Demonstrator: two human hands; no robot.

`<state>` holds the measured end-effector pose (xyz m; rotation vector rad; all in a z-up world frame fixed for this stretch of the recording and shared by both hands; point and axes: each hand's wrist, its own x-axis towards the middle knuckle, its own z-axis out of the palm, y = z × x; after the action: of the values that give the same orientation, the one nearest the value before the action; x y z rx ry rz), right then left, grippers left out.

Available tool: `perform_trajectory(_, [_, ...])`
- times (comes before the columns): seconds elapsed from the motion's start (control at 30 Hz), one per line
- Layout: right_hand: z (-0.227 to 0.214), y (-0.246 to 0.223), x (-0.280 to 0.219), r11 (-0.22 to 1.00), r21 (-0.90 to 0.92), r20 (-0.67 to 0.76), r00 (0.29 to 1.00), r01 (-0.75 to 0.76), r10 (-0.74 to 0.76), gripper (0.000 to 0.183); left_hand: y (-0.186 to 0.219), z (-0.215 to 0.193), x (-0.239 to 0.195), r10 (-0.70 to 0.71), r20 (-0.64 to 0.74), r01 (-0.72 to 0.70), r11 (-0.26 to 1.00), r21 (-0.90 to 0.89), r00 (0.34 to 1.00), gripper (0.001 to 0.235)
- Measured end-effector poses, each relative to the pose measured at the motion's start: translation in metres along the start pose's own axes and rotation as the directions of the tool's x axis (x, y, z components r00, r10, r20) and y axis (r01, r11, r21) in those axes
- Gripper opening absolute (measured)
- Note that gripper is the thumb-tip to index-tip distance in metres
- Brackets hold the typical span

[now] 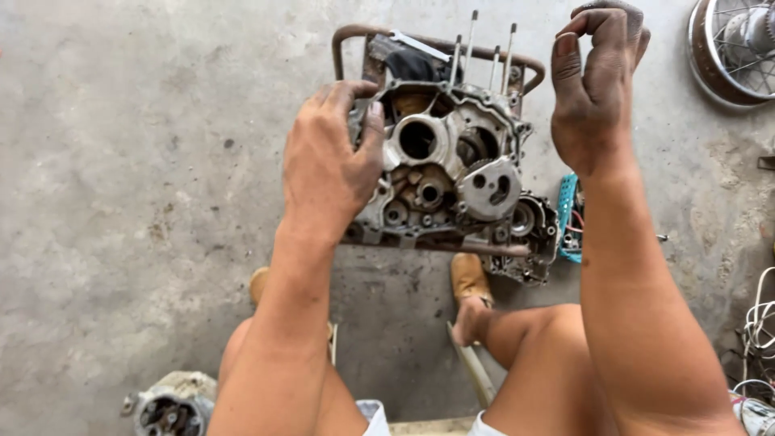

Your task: Disassembling a motorcycle engine block using hand tools

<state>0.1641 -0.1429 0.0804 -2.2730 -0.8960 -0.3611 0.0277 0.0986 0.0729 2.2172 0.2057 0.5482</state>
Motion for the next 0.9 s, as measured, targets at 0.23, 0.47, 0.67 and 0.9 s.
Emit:
perform_trajectory(0.23, [0.093, 0.106, -0.053, 0.857, -0.04, 0.01, 0.858, -0.513, 0.514, 0.03, -0.044, 0.068, -0.004, -0.199, 0.102, 0.144, 0.908, 0.393, 0.975, 0.064])
perform_trajectory(0.47, [0.037, 0.082, -0.025, 0.805, 0.43, 0.033, 0.899, -0.408, 0.438, 0.012, -0.041, 0.054, 0.001, -0.181, 0.104, 0.158, 0.967, 0.201, 0.978, 0.046])
perform_trajectory(0.67, [0.013, 0.043, 0.023, 0.282, 0.926, 0.136, 0.92, -0.249, 0.366, 0.054, -0.037, 0.052, 0.014, -0.143, 0.05, 0.139, 0.987, 0.077, 0.989, 0.038])
perform_trajectory(0.9, [0.079, 0.063, 0.017, 0.372, 0.858, 0.252, 0.921, -0.354, 0.296, 0.054, -0.033, 0.061, 0.016, -0.235, 0.174, 0.183, 0.945, 0.271, 0.956, 0.049])
